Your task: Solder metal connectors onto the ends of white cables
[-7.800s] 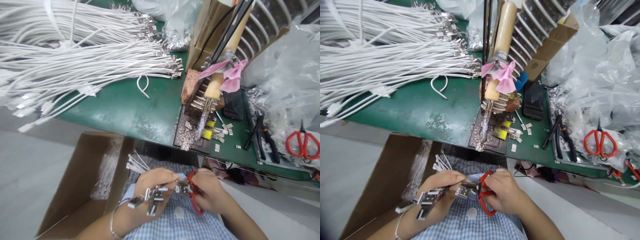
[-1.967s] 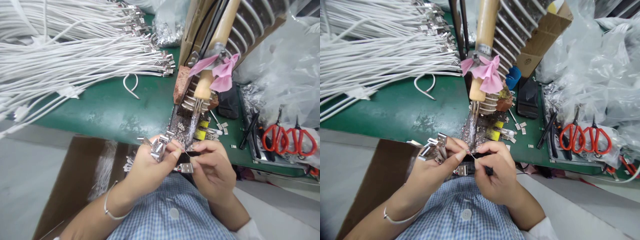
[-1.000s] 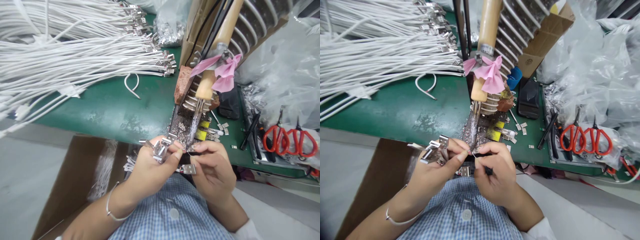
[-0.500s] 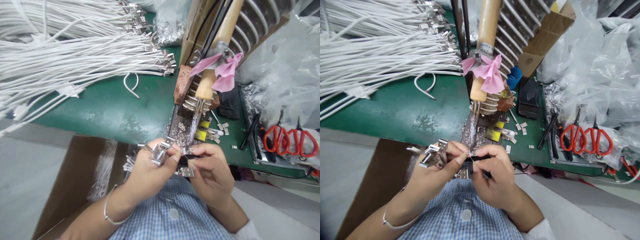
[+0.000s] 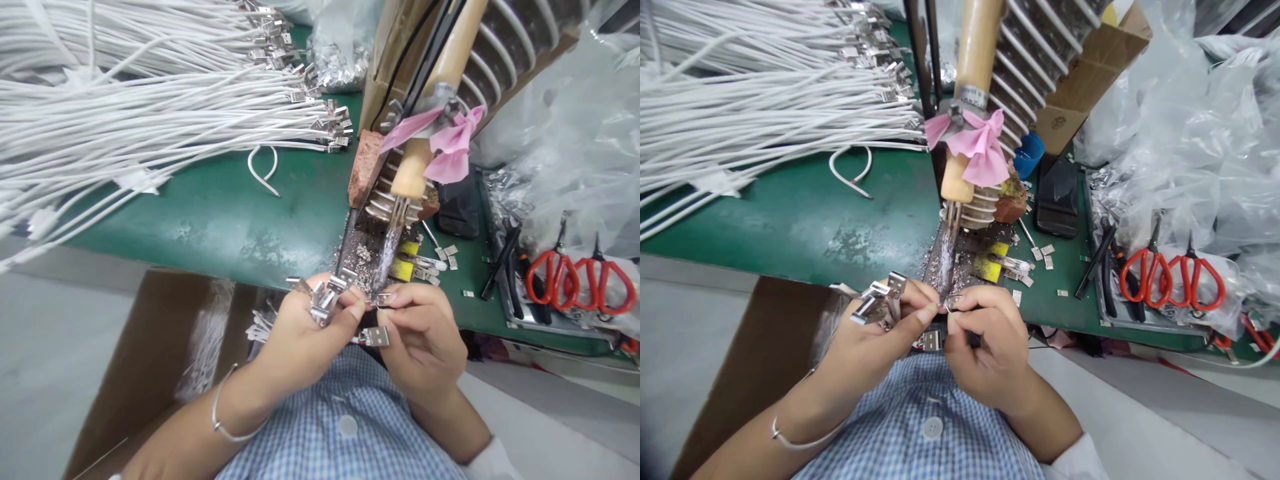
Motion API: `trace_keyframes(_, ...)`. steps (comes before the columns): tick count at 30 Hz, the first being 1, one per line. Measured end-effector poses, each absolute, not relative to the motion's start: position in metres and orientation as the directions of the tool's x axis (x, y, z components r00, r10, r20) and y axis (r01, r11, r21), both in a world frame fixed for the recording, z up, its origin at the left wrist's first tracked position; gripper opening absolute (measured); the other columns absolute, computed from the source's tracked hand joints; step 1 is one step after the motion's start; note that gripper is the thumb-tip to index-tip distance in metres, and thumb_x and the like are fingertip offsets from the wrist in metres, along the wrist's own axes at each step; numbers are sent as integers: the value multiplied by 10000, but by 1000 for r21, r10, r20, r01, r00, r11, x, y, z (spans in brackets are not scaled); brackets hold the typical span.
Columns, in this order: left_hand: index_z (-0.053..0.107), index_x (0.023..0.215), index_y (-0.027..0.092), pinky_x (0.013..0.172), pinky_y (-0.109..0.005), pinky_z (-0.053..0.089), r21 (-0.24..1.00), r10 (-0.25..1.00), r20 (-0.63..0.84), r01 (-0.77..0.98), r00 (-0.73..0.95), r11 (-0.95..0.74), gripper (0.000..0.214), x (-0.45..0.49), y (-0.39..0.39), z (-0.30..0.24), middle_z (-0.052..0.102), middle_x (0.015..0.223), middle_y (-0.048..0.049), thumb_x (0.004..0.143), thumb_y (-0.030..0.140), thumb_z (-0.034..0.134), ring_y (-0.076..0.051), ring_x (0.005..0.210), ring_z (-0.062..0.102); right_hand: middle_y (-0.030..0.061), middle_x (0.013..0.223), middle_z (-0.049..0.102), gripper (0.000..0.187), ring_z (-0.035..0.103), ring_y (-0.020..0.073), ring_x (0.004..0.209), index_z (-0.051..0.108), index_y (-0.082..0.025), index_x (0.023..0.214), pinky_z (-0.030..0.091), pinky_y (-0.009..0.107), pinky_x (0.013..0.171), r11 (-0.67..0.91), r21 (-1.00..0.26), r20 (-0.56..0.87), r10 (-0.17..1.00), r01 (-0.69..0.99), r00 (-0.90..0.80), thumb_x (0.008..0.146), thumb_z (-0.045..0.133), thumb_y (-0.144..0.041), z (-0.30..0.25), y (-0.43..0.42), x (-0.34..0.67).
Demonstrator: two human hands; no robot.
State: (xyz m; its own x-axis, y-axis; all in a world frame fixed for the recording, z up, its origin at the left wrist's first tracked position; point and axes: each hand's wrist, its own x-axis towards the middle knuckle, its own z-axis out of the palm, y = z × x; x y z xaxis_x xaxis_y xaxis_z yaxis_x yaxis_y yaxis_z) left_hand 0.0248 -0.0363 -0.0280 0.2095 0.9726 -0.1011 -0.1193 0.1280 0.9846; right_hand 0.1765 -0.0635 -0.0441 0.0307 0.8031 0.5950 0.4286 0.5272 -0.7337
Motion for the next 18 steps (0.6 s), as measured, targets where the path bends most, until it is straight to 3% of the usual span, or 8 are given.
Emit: trace_keyframes(18,605,713,183,541,-211,485,984,964,-115,-108,239,144,128,20,-38,-25,635,697,7,836,170,636,-112,602,562,21,914,602,192,639,186,868,639,-217,877,594,364,743,500,-763,569,820,410,58,817,637,-34,-40,-64,173)
